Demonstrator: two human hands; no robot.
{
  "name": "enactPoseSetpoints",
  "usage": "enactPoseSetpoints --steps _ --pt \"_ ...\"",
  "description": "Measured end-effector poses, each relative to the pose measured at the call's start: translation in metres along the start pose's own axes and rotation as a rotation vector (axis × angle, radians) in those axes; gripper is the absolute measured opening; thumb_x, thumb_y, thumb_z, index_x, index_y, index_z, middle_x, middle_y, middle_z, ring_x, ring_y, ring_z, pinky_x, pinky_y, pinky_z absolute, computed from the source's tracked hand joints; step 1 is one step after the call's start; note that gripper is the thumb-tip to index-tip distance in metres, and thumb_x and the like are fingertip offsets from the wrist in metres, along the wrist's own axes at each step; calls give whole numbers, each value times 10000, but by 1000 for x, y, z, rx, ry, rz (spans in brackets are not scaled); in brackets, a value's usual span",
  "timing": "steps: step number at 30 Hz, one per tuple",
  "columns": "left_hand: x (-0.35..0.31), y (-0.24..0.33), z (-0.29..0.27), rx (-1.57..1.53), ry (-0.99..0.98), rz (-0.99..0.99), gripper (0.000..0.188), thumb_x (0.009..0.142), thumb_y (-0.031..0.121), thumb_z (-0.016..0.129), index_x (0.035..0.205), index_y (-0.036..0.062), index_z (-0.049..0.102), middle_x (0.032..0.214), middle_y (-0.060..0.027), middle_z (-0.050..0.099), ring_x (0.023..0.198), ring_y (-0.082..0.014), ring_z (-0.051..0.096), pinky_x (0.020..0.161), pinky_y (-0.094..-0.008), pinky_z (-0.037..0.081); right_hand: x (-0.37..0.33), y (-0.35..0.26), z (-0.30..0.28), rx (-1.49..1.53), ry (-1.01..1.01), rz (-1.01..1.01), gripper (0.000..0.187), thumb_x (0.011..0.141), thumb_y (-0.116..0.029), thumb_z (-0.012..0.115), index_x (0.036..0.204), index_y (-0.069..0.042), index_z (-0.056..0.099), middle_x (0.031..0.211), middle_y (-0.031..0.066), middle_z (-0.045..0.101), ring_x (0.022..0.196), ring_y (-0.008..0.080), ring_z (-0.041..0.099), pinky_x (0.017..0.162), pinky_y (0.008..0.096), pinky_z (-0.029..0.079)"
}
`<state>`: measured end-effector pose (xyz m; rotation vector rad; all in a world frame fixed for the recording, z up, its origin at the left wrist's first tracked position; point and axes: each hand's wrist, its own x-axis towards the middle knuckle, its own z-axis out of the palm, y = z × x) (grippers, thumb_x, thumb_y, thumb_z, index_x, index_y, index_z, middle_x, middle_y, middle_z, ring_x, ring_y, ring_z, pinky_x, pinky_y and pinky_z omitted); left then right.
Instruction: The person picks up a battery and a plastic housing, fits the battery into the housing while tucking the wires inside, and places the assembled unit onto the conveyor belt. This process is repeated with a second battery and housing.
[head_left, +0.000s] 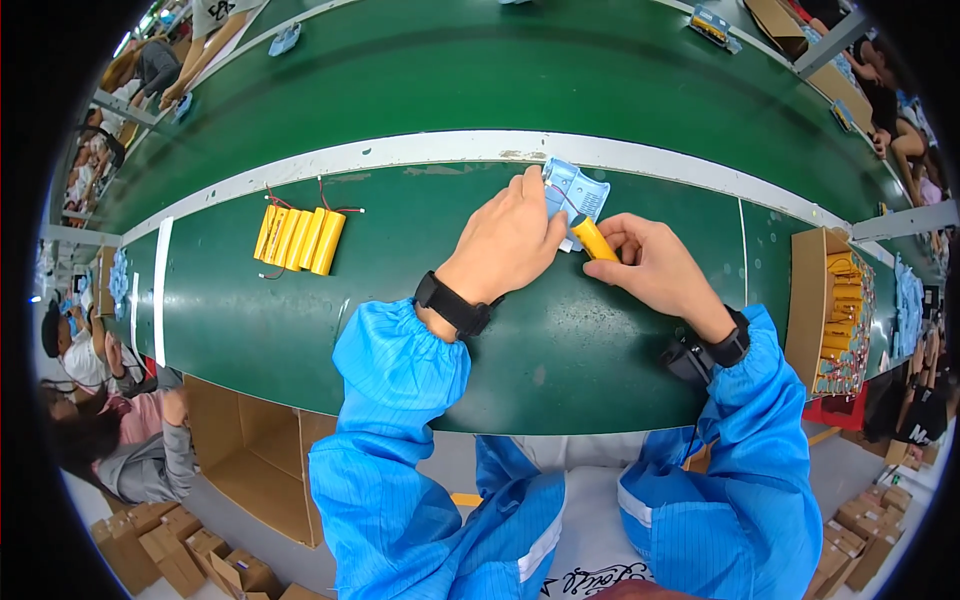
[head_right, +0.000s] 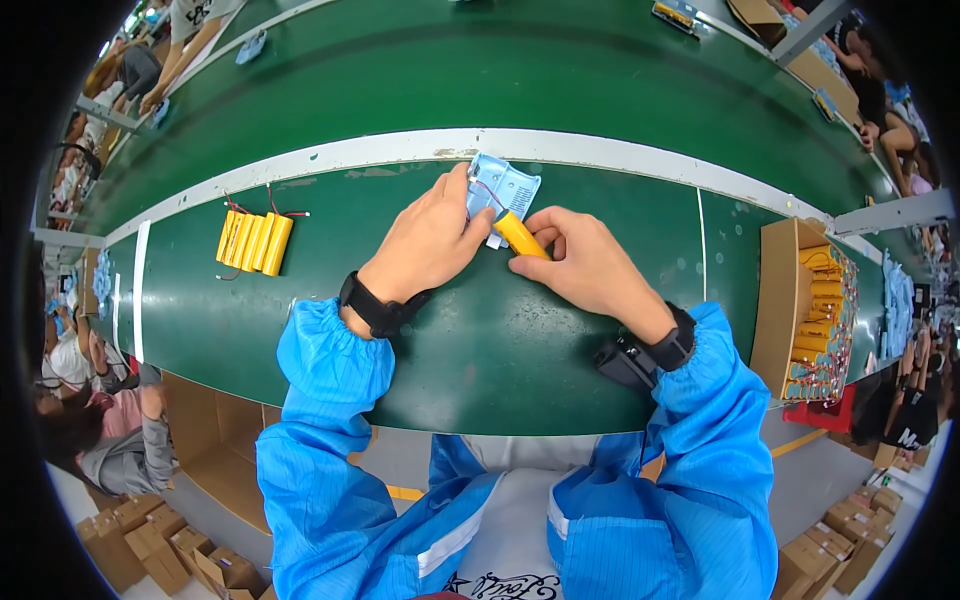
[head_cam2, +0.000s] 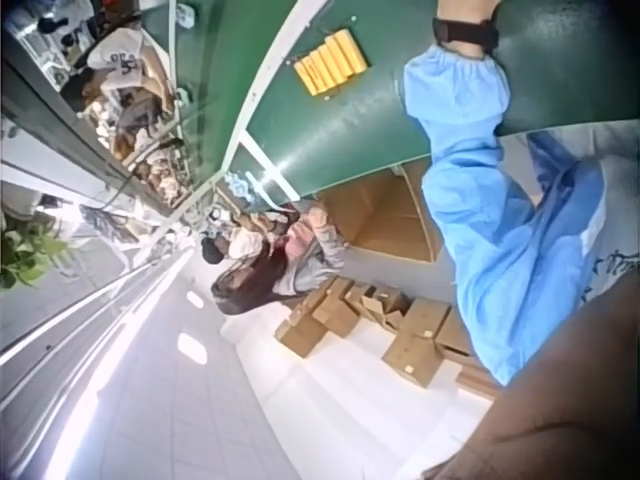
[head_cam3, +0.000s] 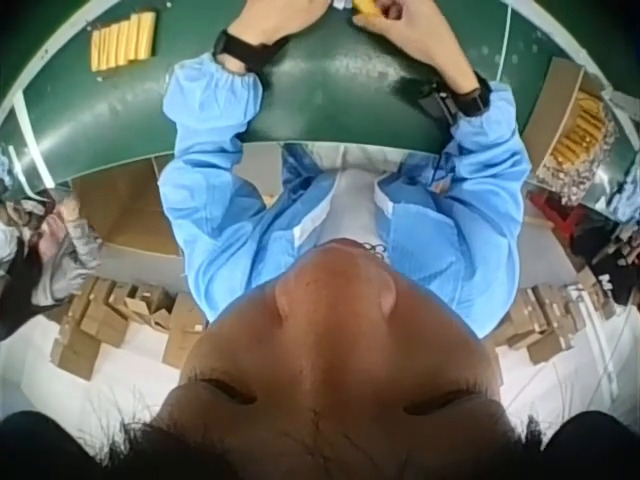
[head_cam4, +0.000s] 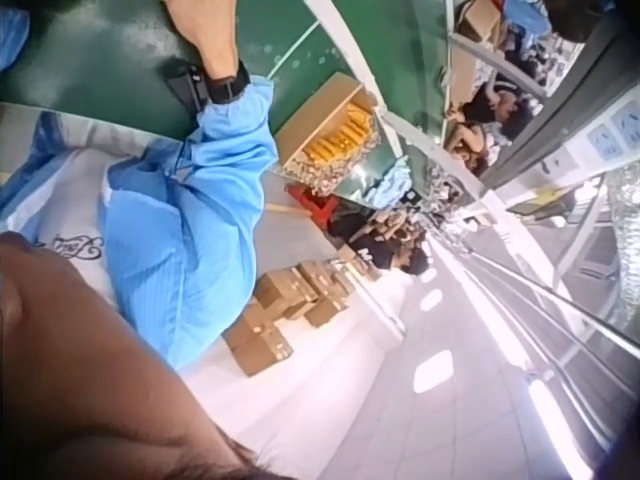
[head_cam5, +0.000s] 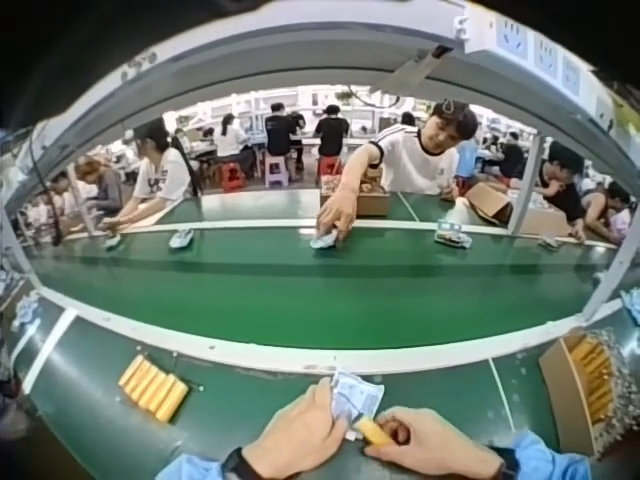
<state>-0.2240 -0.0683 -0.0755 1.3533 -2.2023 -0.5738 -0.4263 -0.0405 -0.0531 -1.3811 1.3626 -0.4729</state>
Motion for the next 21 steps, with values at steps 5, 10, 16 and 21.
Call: enactPoseSetpoints --steps 5,10,16,21 --pt "-1 3 4 66 31 14 432 873 217 581 1118 -108 434 939 -255 594 883 -399 621 749 -456 516 3 -1 -11 -827 417 -515 335 729 -25 742 1052 -42 656 981 105 600 847 210 576 725 314 479" --pt "-2 6 5 129 62 16 368 868 216 591 1029 -81 446 880 -240 595 815 -383 637 678 -443 534 20 3 -12 -604 526 -513 352 714 -51 742 1061 -54 679 1075 157 576 964 301 592 834 377 488" --pt "-5 8 8 169 86 -16 348 865 218 598 981 -72 445 836 -227 598 747 -369 648 622 -424 542 11 -2 -5 -514 451 -622 329 738 -152 748 1049 -60 690 1157 169 581 1026 330 604 889 384 483" --pt "-5 10 7 177 116 -26 342 857 226 608 951 -63 451 802 -213 598 715 -359 651 597 -423 543 14 -10 -2 -614 439 -610 350 744 -206 754 1048 -47 687 1181 176 587 1032 335 608 893 373 483"
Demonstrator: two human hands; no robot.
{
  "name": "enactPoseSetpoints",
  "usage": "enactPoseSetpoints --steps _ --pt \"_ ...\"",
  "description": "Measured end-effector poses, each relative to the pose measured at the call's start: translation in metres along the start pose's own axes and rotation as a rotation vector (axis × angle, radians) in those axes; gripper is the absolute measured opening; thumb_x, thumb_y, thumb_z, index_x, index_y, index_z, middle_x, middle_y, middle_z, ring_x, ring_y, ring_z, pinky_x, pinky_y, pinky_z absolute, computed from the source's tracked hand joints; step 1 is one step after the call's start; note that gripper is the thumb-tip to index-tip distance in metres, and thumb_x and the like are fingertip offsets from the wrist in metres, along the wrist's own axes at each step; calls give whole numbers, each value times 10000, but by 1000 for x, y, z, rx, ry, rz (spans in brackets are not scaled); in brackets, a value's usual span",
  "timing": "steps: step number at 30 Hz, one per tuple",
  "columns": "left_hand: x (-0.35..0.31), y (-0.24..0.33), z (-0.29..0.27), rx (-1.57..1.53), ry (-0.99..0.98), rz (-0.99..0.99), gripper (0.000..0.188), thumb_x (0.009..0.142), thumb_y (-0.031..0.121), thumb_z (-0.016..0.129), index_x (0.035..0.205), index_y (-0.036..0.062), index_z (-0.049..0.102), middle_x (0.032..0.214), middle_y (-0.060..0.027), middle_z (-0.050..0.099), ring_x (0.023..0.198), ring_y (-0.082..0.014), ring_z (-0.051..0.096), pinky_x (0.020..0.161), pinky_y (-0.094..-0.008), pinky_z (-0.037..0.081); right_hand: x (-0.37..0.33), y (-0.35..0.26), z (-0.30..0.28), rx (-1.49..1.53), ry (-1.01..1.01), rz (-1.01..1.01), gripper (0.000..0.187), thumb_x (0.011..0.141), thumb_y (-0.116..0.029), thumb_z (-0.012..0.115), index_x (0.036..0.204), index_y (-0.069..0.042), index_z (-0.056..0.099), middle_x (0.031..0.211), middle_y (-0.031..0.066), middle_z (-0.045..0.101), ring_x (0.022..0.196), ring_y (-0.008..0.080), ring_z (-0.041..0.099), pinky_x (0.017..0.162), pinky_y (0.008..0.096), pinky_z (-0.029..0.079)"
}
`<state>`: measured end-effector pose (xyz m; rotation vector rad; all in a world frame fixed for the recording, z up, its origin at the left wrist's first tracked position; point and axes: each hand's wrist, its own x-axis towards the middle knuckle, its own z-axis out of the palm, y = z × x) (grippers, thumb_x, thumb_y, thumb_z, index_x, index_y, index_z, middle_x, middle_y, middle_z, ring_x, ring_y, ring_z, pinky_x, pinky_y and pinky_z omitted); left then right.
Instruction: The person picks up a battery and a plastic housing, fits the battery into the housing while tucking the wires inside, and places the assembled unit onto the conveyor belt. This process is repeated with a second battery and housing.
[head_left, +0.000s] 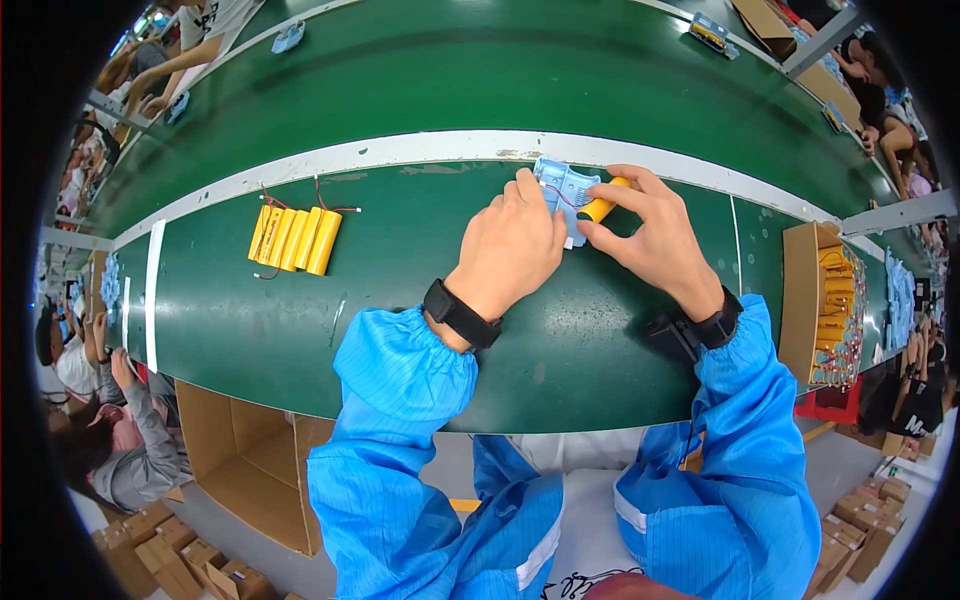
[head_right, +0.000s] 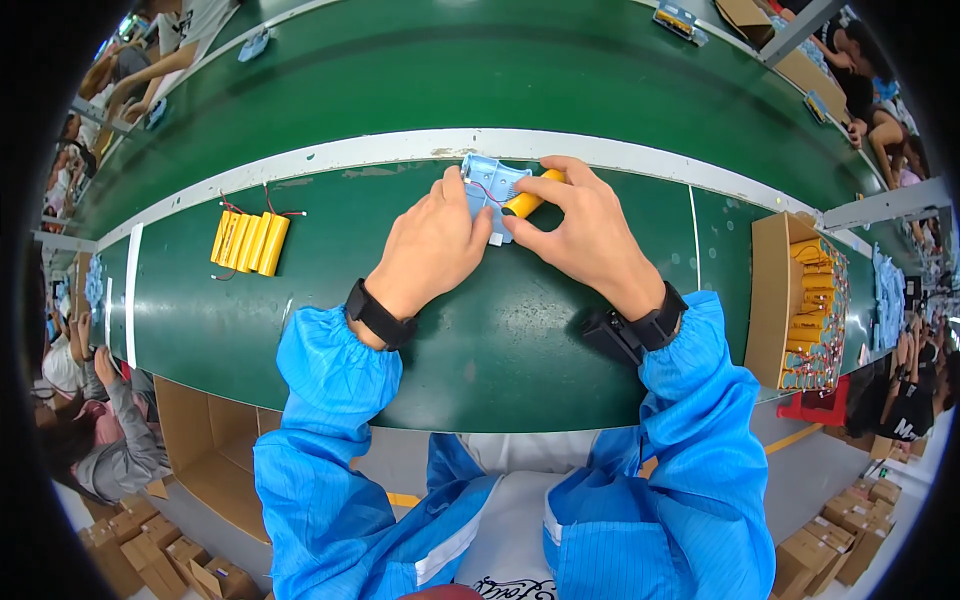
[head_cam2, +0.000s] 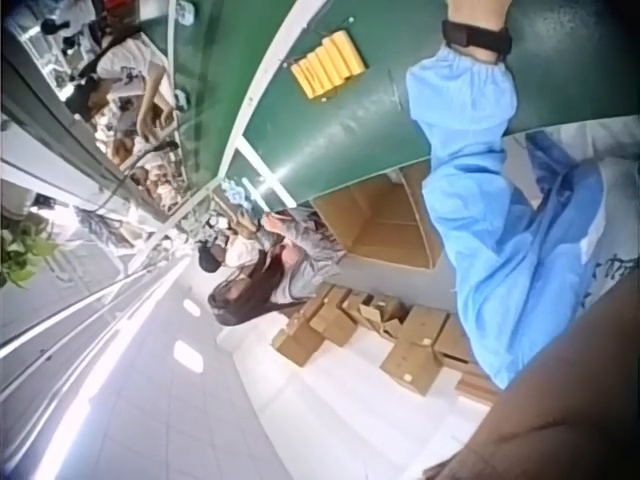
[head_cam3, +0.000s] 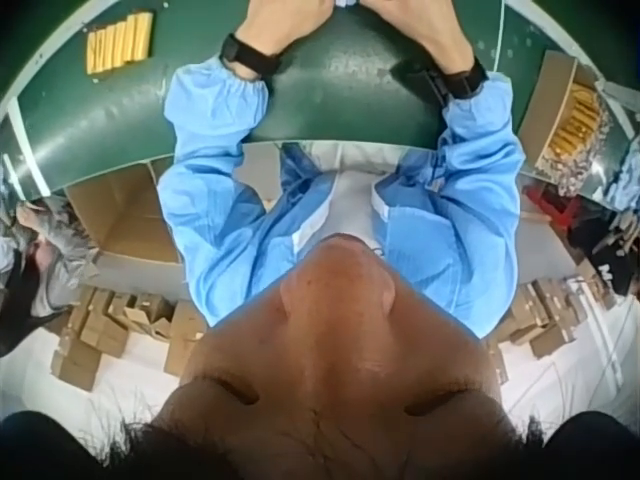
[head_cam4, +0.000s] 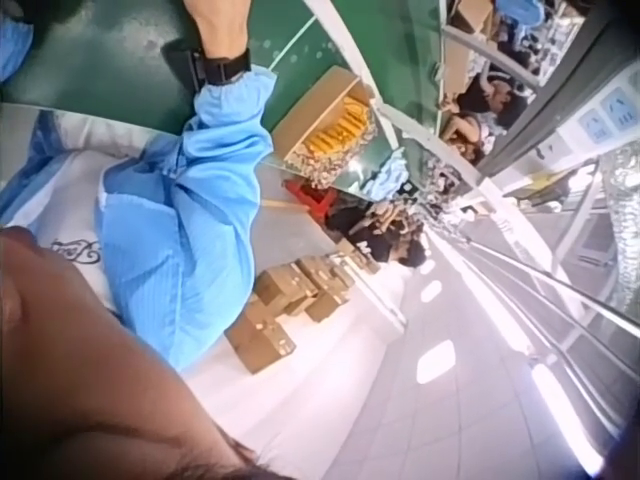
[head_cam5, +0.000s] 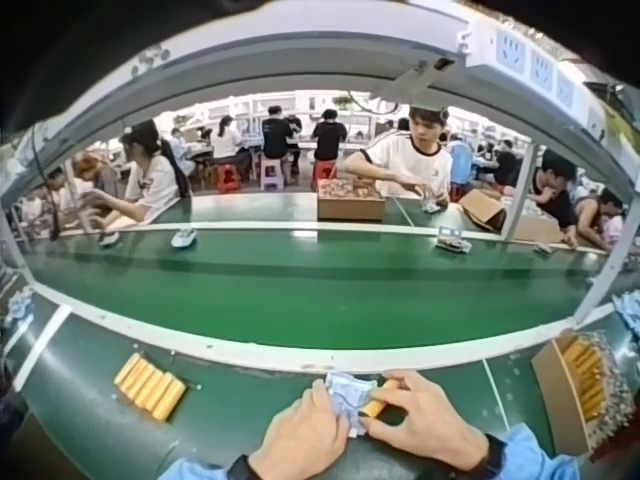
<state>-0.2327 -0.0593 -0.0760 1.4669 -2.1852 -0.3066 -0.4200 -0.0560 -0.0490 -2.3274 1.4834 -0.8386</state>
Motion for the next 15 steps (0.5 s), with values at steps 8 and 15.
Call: enactPoseSetpoints --steps 8,15 --pt "-1 3 1 14 -19 -23 316 821 191 615 942 -66 477 794 -213 601 713 -363 652 578 -421 540 11 -19 25 173 157 8 321 774 -185 742 1046 -27 676 1183 179 585 1035 320 605 881 357 481" --pt "-2 1 -4 -27 -29 -102 367 769 174 616 1013 -71 493 816 -230 610 720 -409 639 618 -468 539 8 -21 46 390 236 6 275 793 -156 719 1030 -27 666 1203 177 567 1037 312 601 884 359 477"
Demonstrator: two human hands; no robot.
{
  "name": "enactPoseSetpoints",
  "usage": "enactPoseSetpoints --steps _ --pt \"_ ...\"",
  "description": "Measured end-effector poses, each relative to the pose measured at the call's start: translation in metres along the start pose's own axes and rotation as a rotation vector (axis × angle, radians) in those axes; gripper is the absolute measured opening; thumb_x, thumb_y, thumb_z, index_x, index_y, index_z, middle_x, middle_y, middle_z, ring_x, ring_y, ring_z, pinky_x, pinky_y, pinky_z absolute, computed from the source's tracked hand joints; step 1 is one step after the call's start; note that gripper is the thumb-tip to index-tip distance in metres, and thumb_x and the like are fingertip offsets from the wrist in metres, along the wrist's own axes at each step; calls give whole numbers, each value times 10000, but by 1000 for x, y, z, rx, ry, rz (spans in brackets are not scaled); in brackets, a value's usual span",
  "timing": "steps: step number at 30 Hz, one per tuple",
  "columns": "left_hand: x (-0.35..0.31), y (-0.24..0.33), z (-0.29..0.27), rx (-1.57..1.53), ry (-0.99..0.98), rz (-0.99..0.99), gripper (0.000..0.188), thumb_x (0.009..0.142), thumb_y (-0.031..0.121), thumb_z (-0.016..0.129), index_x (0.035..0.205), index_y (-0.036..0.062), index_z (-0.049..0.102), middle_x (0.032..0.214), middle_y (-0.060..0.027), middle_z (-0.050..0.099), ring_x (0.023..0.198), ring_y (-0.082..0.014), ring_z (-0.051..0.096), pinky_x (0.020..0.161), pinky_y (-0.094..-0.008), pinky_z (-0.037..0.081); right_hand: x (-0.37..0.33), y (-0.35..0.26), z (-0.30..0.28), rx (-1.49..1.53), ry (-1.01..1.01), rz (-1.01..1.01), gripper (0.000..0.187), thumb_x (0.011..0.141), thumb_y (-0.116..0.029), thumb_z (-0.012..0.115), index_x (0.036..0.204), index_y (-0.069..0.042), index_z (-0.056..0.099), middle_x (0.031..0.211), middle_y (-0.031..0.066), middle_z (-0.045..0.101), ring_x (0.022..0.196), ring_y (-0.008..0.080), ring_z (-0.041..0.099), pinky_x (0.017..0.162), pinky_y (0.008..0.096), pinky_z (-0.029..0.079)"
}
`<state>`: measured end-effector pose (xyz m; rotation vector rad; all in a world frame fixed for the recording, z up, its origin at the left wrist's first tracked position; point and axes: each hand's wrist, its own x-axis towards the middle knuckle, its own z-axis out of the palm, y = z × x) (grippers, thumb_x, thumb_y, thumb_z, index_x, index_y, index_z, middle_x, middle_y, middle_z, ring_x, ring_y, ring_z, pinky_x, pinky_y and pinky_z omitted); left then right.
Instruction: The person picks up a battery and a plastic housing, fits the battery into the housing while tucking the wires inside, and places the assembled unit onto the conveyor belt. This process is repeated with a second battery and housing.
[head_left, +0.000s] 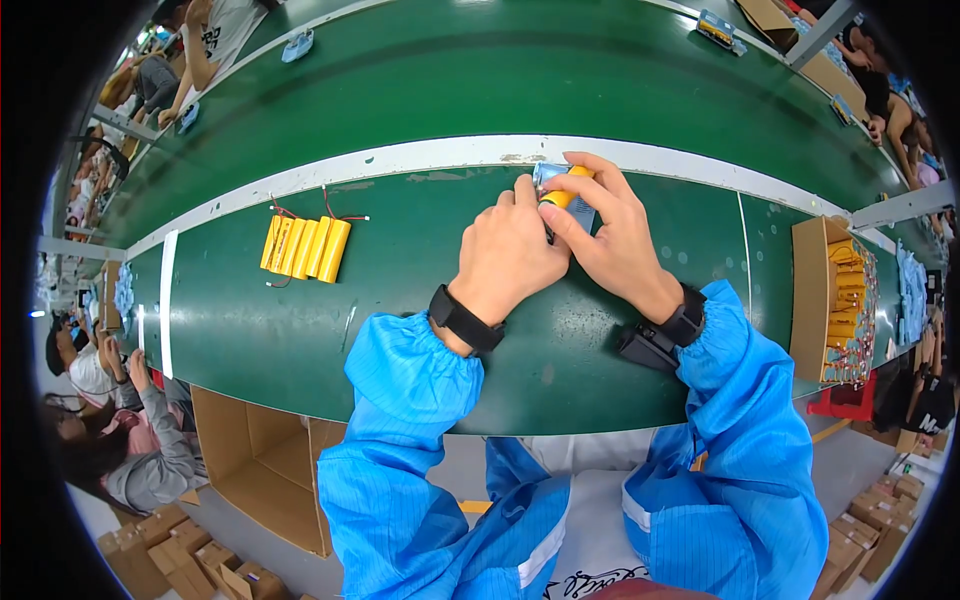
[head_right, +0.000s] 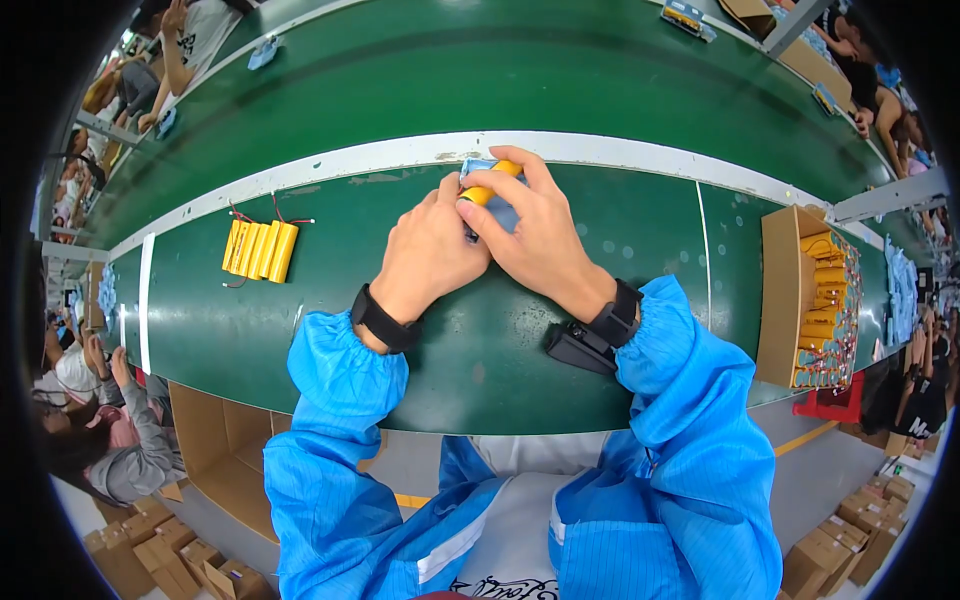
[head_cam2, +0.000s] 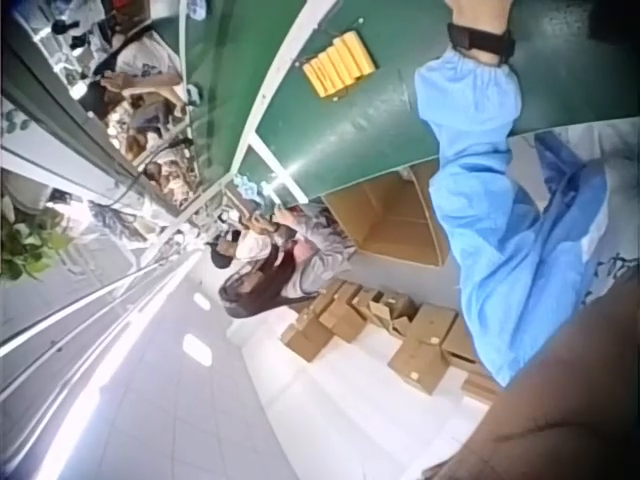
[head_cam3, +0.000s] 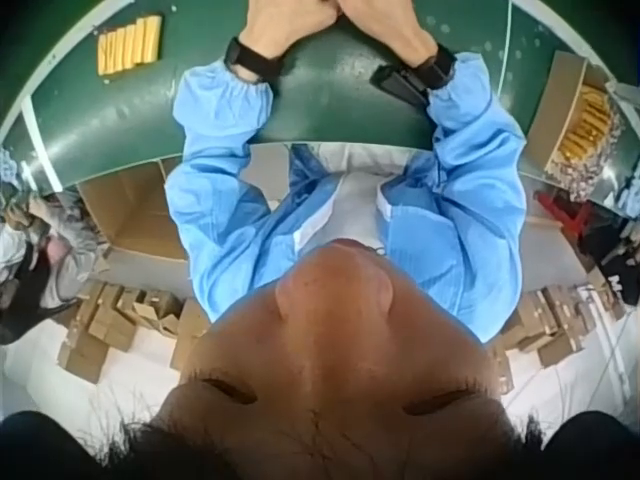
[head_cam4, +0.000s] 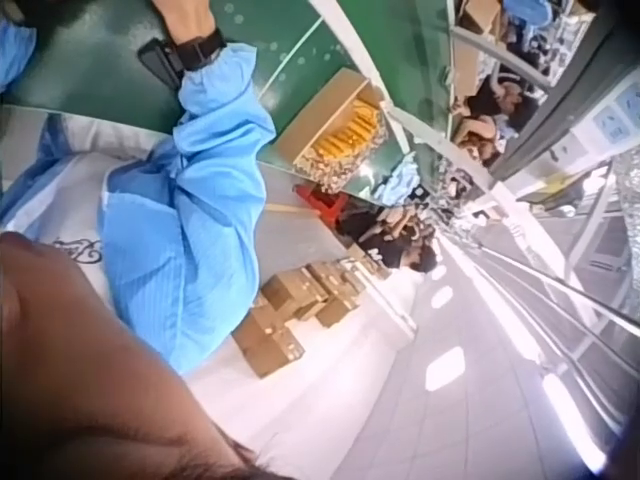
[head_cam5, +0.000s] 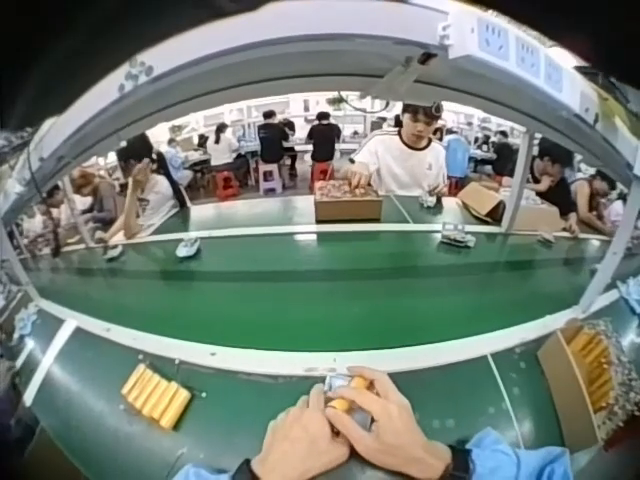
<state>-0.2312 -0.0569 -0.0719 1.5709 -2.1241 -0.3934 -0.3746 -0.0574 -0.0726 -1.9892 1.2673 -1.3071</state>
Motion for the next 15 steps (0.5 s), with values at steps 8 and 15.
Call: enactPoseSetpoints --steps 8,15 --pt "2 -10 -28 -267 -233 14 423 721 128 621 1089 -50 515 853 -230 613 809 -442 617 726 -479 518 -3 3 -4 -102 -104 -96 234 762 -87 715 983 -27 669 1231 188 531 1054 350 560 892 404 464" --pt "3 -12 -44 -146 -110 143 386 707 27 630 1092 18 615 907 -156 647 803 -345 635 732 -376 511 -4 0 -2 -193 -109 -115 219 748 -50 702 963 -23 673 1232 207 494 1129 394 467 931 433 426"
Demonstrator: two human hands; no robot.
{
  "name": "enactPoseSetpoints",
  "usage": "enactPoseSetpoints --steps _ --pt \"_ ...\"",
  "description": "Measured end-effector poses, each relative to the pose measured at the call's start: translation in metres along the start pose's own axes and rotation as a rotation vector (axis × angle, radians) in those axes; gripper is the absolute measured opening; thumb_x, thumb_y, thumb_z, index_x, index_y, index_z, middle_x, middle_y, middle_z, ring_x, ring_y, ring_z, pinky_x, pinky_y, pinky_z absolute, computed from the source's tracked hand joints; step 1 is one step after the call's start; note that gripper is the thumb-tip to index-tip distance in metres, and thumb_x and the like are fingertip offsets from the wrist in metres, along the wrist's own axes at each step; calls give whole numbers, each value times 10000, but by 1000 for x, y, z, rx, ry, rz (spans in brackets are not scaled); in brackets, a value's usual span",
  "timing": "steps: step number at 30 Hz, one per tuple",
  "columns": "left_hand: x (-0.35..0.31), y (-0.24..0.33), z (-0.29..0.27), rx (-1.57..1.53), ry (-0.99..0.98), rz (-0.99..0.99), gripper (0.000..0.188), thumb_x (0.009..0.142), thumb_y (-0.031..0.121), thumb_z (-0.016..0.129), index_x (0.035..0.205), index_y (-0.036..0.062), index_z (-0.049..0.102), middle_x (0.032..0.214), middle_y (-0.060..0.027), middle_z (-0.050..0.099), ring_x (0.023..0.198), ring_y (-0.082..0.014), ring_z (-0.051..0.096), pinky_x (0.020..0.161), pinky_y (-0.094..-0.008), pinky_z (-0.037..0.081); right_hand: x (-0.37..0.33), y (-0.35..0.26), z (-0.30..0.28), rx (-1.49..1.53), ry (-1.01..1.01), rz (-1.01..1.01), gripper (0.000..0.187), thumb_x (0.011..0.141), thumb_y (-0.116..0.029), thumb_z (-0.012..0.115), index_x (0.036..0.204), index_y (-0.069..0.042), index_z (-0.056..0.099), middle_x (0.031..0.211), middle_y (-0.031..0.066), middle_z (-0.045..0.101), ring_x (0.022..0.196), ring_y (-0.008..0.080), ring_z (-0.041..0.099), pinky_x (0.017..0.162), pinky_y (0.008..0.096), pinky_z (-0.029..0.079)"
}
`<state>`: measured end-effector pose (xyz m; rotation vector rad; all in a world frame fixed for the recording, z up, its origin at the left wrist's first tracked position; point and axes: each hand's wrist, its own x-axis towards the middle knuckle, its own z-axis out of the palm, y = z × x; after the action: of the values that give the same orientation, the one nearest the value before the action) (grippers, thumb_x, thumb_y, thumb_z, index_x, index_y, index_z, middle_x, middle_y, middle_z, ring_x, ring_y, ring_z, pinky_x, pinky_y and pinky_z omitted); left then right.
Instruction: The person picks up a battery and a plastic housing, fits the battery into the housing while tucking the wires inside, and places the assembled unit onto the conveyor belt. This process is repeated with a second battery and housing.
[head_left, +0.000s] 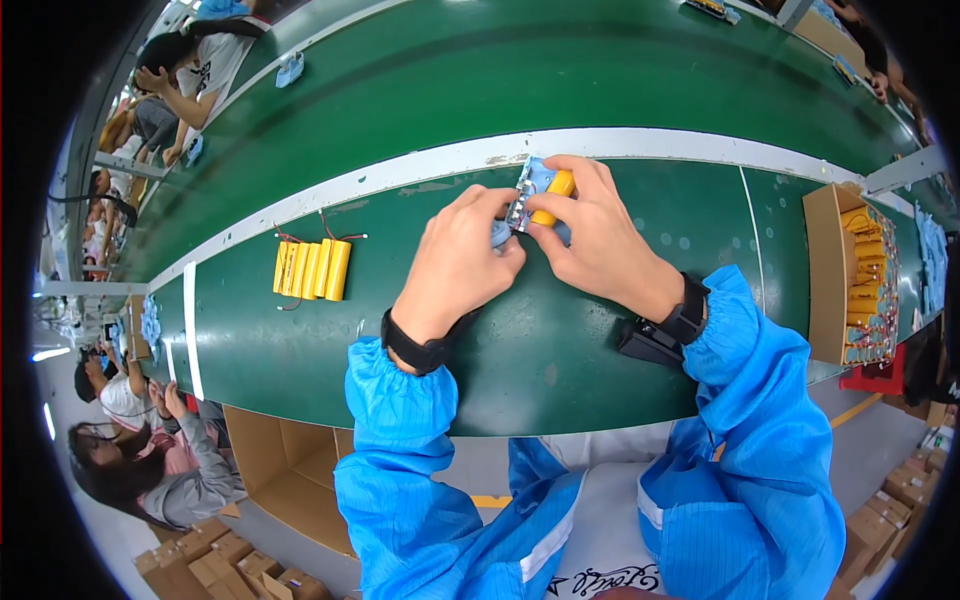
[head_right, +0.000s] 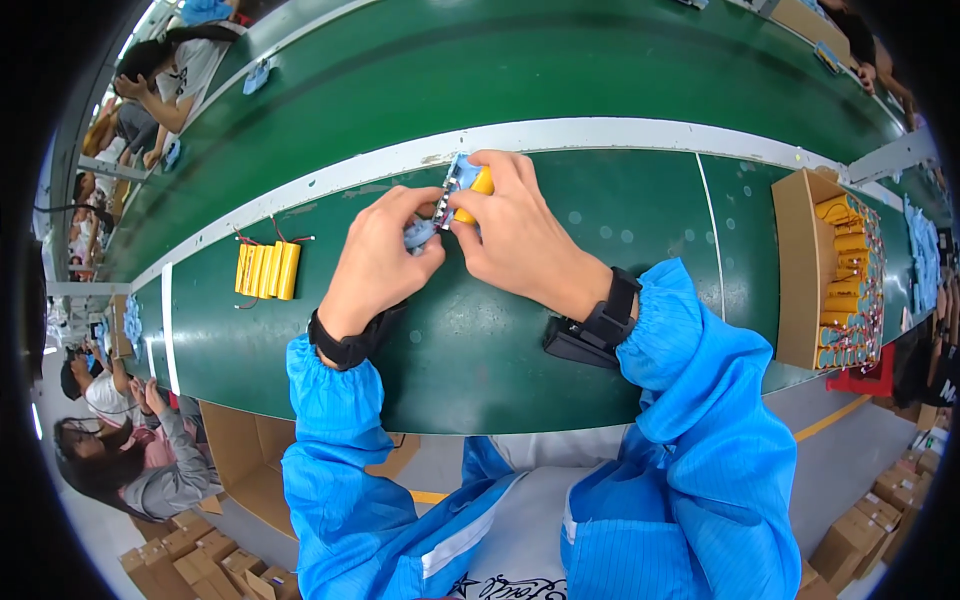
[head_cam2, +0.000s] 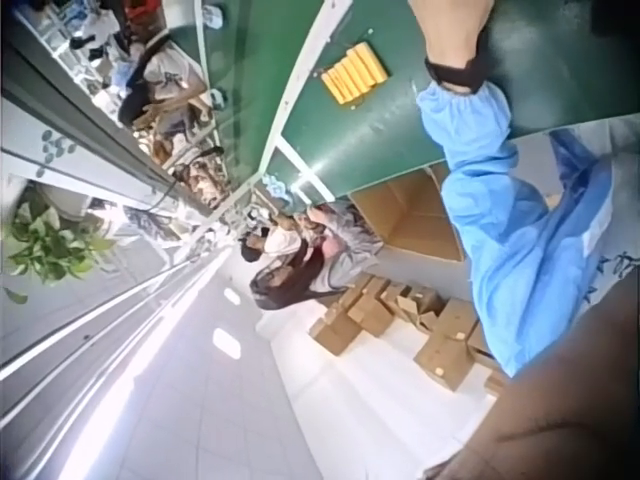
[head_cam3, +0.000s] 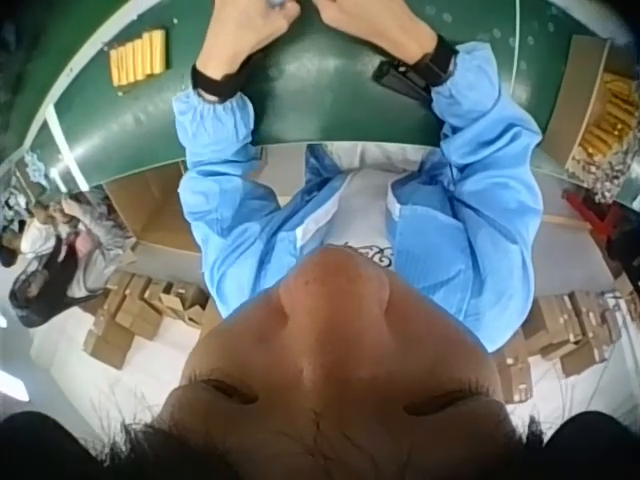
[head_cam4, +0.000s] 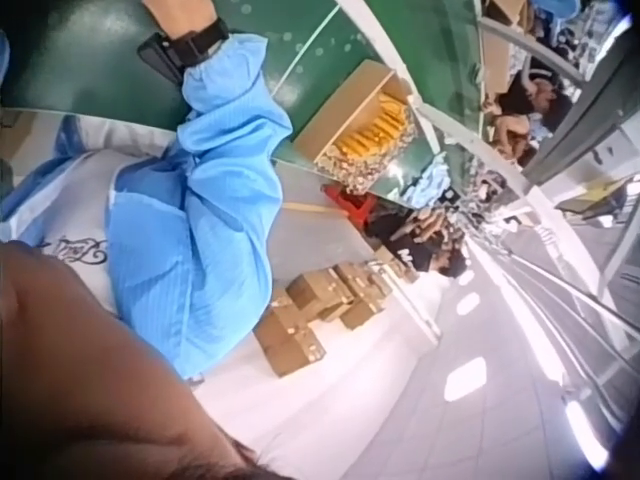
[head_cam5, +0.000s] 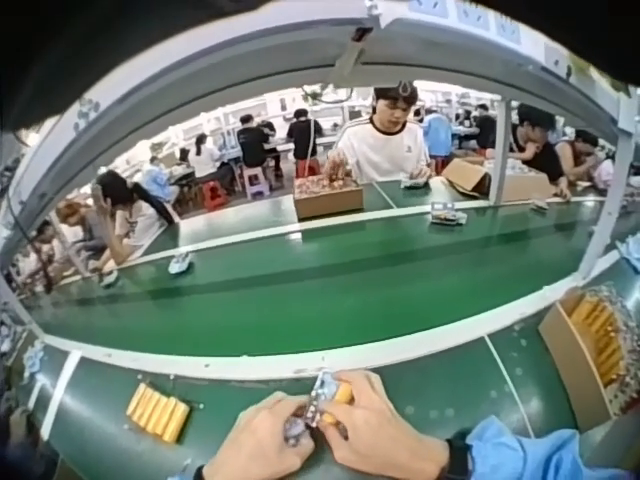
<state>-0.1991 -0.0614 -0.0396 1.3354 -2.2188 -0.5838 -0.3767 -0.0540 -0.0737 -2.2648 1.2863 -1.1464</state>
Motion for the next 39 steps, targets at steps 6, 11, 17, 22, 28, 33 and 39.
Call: enactPoseSetpoints --steps 6,11,17,22,28,33,39 --pt "-3 -3 -6 -89 -48 3 318 718 -22 634 1033 22 644 891 -128 634 790 -303 641 717 -339 515 2 -4 2 -16 -18 16 248 739 -36 701 982 -15 662 1232 208 487 1135 397 466 930 433 429" --pt "-3 -6 -3 10 -9 96 239 729 -31 634 961 16 665 909 -121 635 812 -291 650 723 -329 521 4 -2 1 165 99 101 384 730 -43 726 1093 9 610 1241 205 483 1131 388 493 929 416 444" --pt "-2 -8 -2 74 19 173 256 726 -40 622 973 15 658 924 -124 631 818 -300 649 729 -335 526 4 9 4 212 99 104 549 702 -105 795 1177 25 553 1263 201 487 1110 367 534 919 399 466" --pt "2 -9 0 5 47 156 332 710 -27 608 1038 17 635 956 -114 623 810 -314 638 734 -351 519 6 14 7 44 77 -11 588 679 -143 820 1177 19 554 1271 210 500 1090 370 550 920 408 469" --pt "7 -5 4 -105 96 11 420 676 15 611 1095 -9 613 980 -110 623 809 -316 640 718 -359 516 13 9 5 9 9 17 551 670 -122 810 1140 20 559 1243 213 517 1082 390 551 910 420 473" --pt "15 -9 8 -207 -17 -7 397 719 50 650 1102 -43 605 948 -131 642 740 -274 657 657 -326 515 13 7 3 1 12 45 516 662 -113 805 1101 14 565 1198 205 532 1077 390 547 895 429 477" --pt "31 -7 11 -400 -89 -363 406 781 166 725 1104 -44 596 881 -131 658 590 -170 604 557 -294 490 14 5 2 -9 -29 100 467 673 -99 782 1077 1 571 1159 201 537 1059 379 545 887 428 480"
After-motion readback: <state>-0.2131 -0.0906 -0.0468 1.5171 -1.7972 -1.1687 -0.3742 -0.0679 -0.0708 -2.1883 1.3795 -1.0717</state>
